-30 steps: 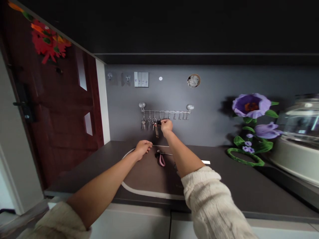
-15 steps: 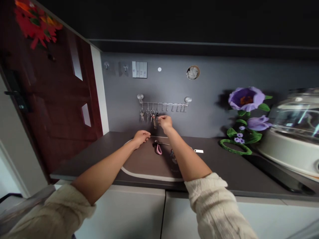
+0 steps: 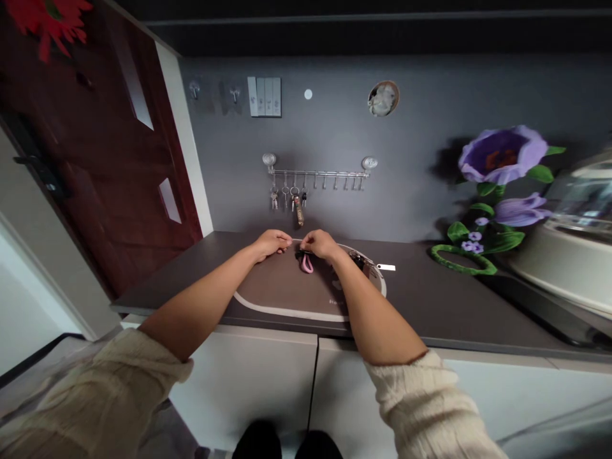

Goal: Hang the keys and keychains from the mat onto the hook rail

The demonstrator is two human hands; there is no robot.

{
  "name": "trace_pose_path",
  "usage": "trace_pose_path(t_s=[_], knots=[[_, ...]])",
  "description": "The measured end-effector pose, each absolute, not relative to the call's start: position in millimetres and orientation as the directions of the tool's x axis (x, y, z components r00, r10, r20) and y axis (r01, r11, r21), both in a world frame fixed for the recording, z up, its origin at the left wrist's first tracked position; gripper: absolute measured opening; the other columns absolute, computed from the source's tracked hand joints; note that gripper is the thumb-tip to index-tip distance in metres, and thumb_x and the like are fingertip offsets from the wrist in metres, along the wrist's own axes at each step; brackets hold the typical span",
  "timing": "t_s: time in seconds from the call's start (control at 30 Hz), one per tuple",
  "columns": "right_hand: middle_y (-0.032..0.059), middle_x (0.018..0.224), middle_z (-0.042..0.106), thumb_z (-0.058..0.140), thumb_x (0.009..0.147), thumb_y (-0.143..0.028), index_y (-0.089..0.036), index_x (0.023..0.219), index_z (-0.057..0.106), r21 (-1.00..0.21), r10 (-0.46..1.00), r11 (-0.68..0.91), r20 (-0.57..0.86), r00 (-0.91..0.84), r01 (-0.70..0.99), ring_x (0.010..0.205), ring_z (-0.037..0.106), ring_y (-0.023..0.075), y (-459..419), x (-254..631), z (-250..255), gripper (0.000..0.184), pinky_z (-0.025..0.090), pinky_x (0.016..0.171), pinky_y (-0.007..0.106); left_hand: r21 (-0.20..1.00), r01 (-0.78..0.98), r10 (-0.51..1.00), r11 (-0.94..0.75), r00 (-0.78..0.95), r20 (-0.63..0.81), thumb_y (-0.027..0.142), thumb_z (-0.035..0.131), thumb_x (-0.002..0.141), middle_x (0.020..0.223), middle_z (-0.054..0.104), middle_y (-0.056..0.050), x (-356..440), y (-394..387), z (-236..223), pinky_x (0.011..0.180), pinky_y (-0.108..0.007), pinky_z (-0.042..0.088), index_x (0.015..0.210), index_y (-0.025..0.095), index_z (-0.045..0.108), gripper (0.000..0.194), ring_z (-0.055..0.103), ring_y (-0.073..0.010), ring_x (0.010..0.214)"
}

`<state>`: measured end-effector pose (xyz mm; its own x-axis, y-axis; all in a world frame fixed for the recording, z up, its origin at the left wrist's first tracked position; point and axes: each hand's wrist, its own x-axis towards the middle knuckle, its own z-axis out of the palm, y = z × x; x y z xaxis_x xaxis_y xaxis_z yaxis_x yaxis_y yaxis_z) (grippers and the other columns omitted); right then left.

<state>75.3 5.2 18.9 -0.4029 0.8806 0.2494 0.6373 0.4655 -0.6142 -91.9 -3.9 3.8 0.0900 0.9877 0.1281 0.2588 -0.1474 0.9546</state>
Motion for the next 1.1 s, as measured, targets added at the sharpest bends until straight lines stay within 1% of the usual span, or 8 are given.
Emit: trace_pose_path(t_s=[0.1, 0.23, 0.53, 0.67, 0.77, 0.83, 1.0, 1.1], knots=[[-0.0024, 0.048, 0.053, 0.06, 0.06, -0.037, -0.014, 0.06, 0.063, -0.575, 0.883, 0.458, 0.207, -0.421, 0.678, 0.047, 0.041, 0.0057, 1.2, 75.6, 21.9, 0.024, 0.029, 0.048, 0.019, 0.95, 0.279, 0.986, -0.142, 0.13, 0.109, 0.008, 0.056, 0.066, 0.049, 0.05, 0.003, -93.6, -3.9, 4.0, 0.049, -0.019, 0.034, 0.069, 0.011, 0.058, 0.005, 0.044, -0.005, 0.045], [-0.0015, 0.05, 0.056, 0.065, 0.053, -0.04, -0.014, 0.059, 0.063, -0.605, 0.86, 0.473, 0.162, -0.483, 0.64, 0.048, 0.042, 0.0064, 1.0, 76.0, 21.7, 0.027, 0.03, 0.049, 0.019, 0.952, 0.276, 0.983, -0.133, 0.156, 0.092, 0.007, 0.058, 0.063, 0.051, 0.052, 0.002, -96.1, -4.2, 4.5, 0.052, -0.021, 0.036, 0.07, 0.011, 0.058, 0.007, 0.045, -0.0055, 0.046], [-0.0037, 0.049, 0.056, 0.069, 0.047, -0.022, -0.014, 0.06, 0.064, -0.686, 0.887, 0.392, 0.107, -0.449, 0.613, 0.048, 0.044, 0.0067, -1.6, 72.4, 24.3, 0.016, 0.033, 0.052, 0.019, 0.942, 0.31, 0.972, -0.129, 0.227, 0.059, 0.007, 0.058, 0.062, 0.059, 0.057, 0.0, -101.1, -3.7, 5.1, 0.052, -0.02, 0.035, 0.077, 0.011, 0.059, 0.016, 0.046, -0.0049, 0.049], [-0.0043, 0.047, 0.055, 0.067, 0.049, -0.017, -0.014, 0.059, 0.063, -0.726, 0.894, 0.353, 0.076, -0.442, 0.59, 0.047, 0.043, 0.006, -4.4, 69.7, 24.4, 0.012, 0.033, 0.051, 0.019, 0.948, 0.288, 0.96, -0.134, 0.275, 0.053, 0.006, 0.06, 0.06, 0.059, 0.057, 0.0, -103.6, -1.2, 4.5, 0.052, -0.019, 0.035, 0.078, 0.011, 0.06, 0.019, 0.047, -0.0049, 0.05], [-0.0034, 0.048, 0.055, 0.066, 0.051, -0.016, -0.014, 0.058, 0.062, -0.783, 0.883, 0.319, 0.04, -0.468, 0.534, 0.047, 0.044, 0.0061, -2.9, 69.3, 21.2, 0.009, 0.034, 0.051, 0.019, 0.953, 0.277, 0.956, -0.118, 0.293, 0.034, 0.006, 0.061, 0.059, 0.059, 0.058, -0.001, -105.0, -1.9, 6.1, 0.052, -0.019, 0.036, 0.077, 0.011, 0.06, 0.019, 0.048, -0.0052, 0.051], [-0.0029, 0.049, 0.055, 0.064, 0.053, -0.015, -0.013, 0.058, 0.061, -0.821, 0.884, 0.297, 0.043, -0.465, 0.487, 0.047, 0.045, 0.0062, -2.2, 69.4, 19.5, 0.007, 0.035, 0.052, 0.019, 0.955, 0.277, 0.955, -0.109, 0.294, 0.024, 0.005, 0.06, 0.059, 0.061, 0.059, -0.001, -105.2, -3.3, 8.1, 0.053, -0.019, 0.036, 0.076, 0.011, 0.061, 0.018, 0.048, -0.0052, 0.051], [-0.0018, 0.05, 0.056, 0.061, 0.058, -0.011, -0.013, 0.059, 0.058, -0.901, 0.909, 0.225, 0.056, -0.413, 0.371, 0.048, 0.046, 0.0061, -6.4, 68.3, 22.0, 0.004, 0.037, 0.053, 0.019, 0.963, 0.254, 0.951, -0.093, 0.308, 0.011, 0.003, 0.059, 0.059, 0.07, 0.061, -0.004, -104.5, -6.0, 11.9, 0.059, -0.021, 0.039, 0.077, 0.011, 0.06, 0.019, 0.051, -0.0062, 0.057], [-0.0012, 0.05, 0.056, 0.059, 0.061, -0.011, -0.013, 0.061, 0.057, -0.935, 0.933, 0.166, 0.047, -0.356, 0.313, 0.047, 0.046, 0.0061, -9.0, 67.1, 25.5, 0.003, 0.037, 0.051, 0.018, 0.973, 0.21, 0.936, -0.098, 0.352, 0.018, 0.001, 0.059, 0.059, 0.076, 0.062, -0.004, -104.0, -7.7, 12.8, 0.064, -0.022, 0.04, 0.08, 0.011, 0.06, 0.023, 0.053, -0.007, 0.063]])
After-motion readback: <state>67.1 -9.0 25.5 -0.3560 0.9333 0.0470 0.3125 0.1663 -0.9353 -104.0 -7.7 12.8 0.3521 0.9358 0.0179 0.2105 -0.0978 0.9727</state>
